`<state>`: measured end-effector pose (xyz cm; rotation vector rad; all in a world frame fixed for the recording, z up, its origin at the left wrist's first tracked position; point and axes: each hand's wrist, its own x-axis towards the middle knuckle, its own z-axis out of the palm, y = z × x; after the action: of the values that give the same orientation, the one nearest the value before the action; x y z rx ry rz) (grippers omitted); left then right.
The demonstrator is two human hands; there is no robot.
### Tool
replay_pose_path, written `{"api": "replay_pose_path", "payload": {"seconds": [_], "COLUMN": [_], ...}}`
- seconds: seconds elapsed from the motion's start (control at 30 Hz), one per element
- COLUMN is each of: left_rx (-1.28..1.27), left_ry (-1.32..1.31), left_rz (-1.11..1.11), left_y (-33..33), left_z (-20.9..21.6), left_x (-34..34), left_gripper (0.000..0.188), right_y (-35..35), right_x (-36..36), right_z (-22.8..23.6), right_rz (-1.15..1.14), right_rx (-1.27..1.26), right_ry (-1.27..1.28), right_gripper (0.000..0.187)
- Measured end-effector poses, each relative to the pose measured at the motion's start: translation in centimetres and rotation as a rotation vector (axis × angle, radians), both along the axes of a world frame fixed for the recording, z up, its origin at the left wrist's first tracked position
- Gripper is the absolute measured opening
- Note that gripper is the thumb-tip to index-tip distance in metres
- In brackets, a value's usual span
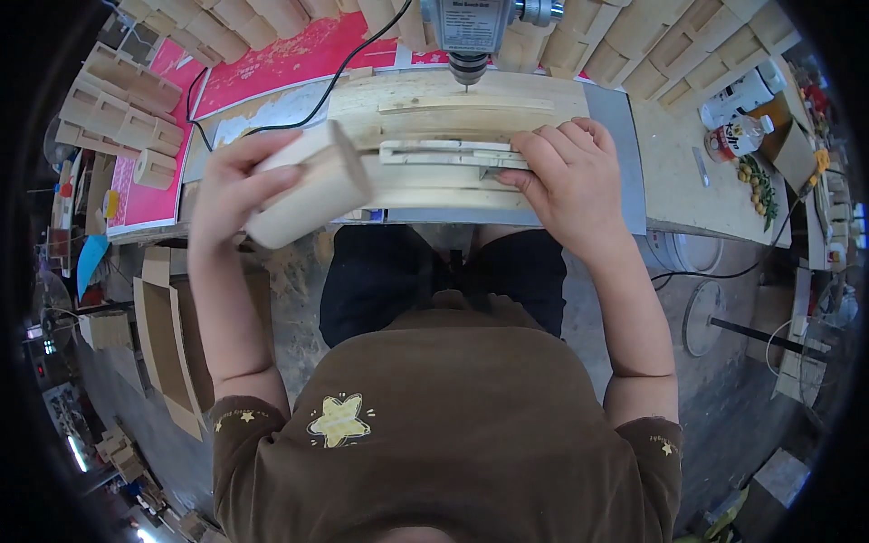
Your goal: Creating slots in cylindrical wood pieces using a specialized slotting machine.
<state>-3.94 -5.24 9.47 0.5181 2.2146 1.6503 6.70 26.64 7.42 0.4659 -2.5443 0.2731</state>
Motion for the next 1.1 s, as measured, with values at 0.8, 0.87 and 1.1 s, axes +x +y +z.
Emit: {"api": "replay_pose_path", "payload": {"seconds": [0.8,0.87,1.1], "left_rx": [0.166,0.345,0.061], "left_ry": [-0.162,-0.070,0.591], "left_rz": [0.158,0.388,0.287], "left_y": [12.2,13.2,8.2], "left_z": [-10.4,-10.9,-14.3], "left_x": [-1.6,-0.6,4.4], "left_gripper": [0.050,0.056,0.031], "right_y": [3.5,2.9,3.9], "right_x": [-2.6,-2.2,1.7], "right_z": [-5.2,-5.2,-9.7], "right_rz": [0.120,0.104,-0.337], "right_rx": [-0.079,-0.060,-0.389], "right_ry": [-0.175,-0.144,-0.049], "right_gripper": [0.032,0.033,0.064]}}
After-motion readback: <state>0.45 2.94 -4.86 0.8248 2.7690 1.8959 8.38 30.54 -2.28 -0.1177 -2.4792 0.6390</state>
